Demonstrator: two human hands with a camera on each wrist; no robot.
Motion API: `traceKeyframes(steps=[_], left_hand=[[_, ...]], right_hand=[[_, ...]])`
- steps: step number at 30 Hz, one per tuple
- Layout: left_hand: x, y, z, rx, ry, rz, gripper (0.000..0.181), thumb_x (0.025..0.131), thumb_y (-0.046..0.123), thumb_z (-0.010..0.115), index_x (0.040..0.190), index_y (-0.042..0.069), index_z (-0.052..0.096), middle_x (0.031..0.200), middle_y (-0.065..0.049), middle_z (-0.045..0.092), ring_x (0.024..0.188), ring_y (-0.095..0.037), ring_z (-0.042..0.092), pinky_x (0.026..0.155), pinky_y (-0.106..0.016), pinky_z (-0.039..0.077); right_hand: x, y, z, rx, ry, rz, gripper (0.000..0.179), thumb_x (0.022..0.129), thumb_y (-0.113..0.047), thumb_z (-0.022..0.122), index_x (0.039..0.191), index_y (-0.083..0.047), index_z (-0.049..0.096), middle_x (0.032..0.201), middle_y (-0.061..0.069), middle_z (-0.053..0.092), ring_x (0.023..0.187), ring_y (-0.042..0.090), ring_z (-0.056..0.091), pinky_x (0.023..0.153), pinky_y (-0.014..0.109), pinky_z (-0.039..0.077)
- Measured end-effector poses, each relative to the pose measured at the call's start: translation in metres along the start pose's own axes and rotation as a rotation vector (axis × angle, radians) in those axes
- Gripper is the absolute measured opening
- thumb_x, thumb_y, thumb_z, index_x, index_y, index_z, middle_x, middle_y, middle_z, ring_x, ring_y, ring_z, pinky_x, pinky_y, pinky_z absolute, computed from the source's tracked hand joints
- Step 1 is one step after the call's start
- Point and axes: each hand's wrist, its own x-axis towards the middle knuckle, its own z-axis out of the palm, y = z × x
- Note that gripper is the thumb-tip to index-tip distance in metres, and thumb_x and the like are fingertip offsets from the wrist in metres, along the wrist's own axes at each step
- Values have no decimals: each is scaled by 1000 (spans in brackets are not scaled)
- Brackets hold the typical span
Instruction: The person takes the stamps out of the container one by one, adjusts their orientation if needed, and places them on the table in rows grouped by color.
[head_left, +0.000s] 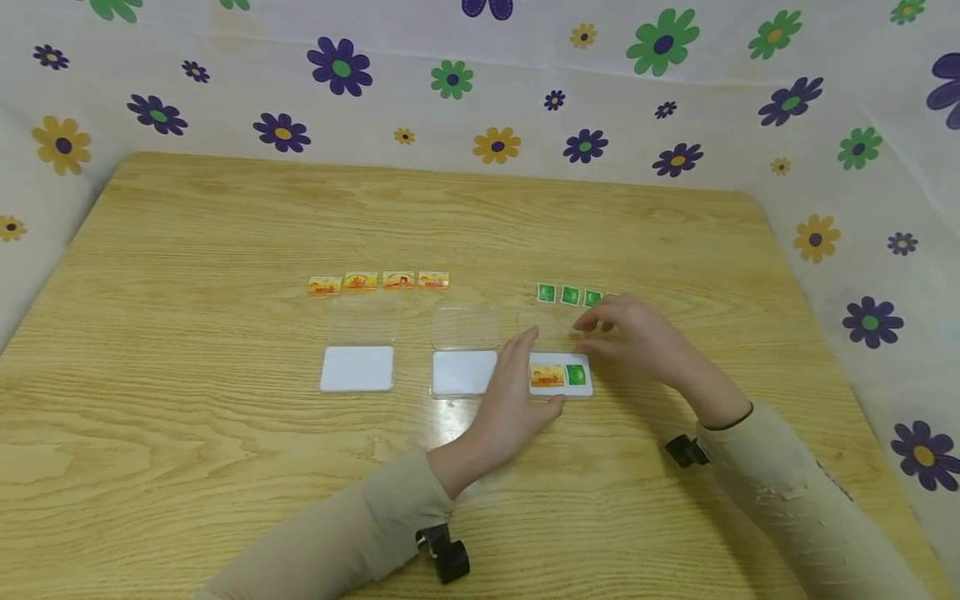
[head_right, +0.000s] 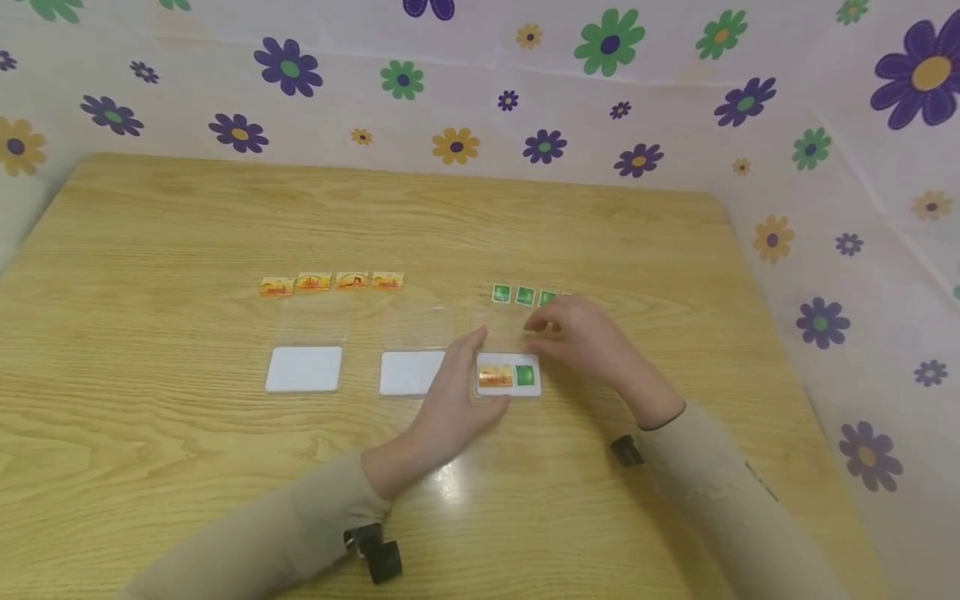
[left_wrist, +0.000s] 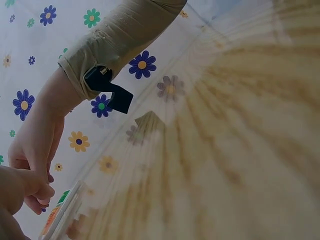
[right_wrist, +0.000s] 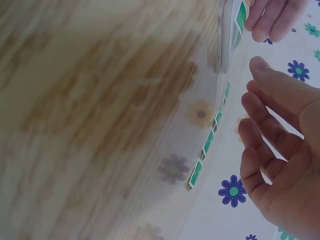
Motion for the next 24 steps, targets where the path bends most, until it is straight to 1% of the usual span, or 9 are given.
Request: traceKeyframes(steps=[2, 5, 10, 12, 15, 17, 20, 24], left_hand=[[-1, -2, 0, 8, -4, 2, 86, 80, 10, 74, 149, 3, 22, 151, -14, 26, 139, -25, 25, 112, -37, 25], [-2, -4, -1, 35, -7, 26, 85, 80, 6, 72, 149, 2, 22, 150, -15, 27, 139, -26, 25, 112, -38, 25], [-4, -7, -4, 83, -31, 80, 74, 85, 0, 65, 147, -1, 24, 149, -18, 27, 139, -27, 23, 112, -40, 26], [-4, -7, -4, 108, -43, 105, 70, 87, -1, 63, 146, -2, 25, 148, -18, 28, 139, -28, 24, 111, -40, 27], [-4, -6, -4, 129, -57, 124, 66, 89, 0, 62, 145, -2, 26, 147, -17, 29, 137, -27, 25, 110, -39, 30], [-4, -6, -4, 139, -63, 129, 65, 90, 1, 61, 145, -2, 26, 147, -16, 29, 137, -27, 26, 110, -38, 31], [-4, -7, -3, 143, -72, 125, 65, 91, 2, 61, 145, -1, 26, 147, -16, 29, 137, -26, 25, 110, -38, 30], [-4, -7, -3, 158, -76, 128, 66, 89, 1, 62, 145, -2, 26, 146, -16, 30, 137, -27, 25, 110, -39, 30]], right_hand=[[0, -1, 1, 4, 9, -34, 19, 79, -10, 78, 96, -4, 73, 94, 5, 70, 83, 19, 60, 73, 35, 51], [1, -4, 3, 31, 6, -78, 20, 77, -10, 80, 95, -4, 73, 94, 3, 70, 83, 17, 60, 72, 34, 52], [-1, -9, 9, 76, -43, -120, 20, 77, -11, 80, 95, -7, 73, 94, 0, 68, 86, 15, 58, 71, 34, 50], [-1, -12, 11, 86, -64, -133, 21, 76, -11, 80, 95, -8, 73, 94, 0, 67, 87, 15, 58, 72, 35, 49], [-1, -15, 14, 99, -86, -150, 23, 75, -12, 81, 95, -8, 73, 94, -1, 67, 87, 15, 58, 73, 34, 48], [-1, -17, 16, 97, -100, -161, 23, 74, -14, 82, 95, -9, 73, 94, -3, 67, 87, 14, 58, 74, 33, 48], [-2, -19, 18, 64, -111, -179, 24, 74, -18, 82, 95, -10, 73, 93, -4, 67, 87, 13, 58, 74, 32, 48], [-2, -21, 20, 25, -114, -188, 22, 75, -17, 81, 94, -10, 72, 93, -3, 66, 86, 14, 58, 74, 32, 49]])
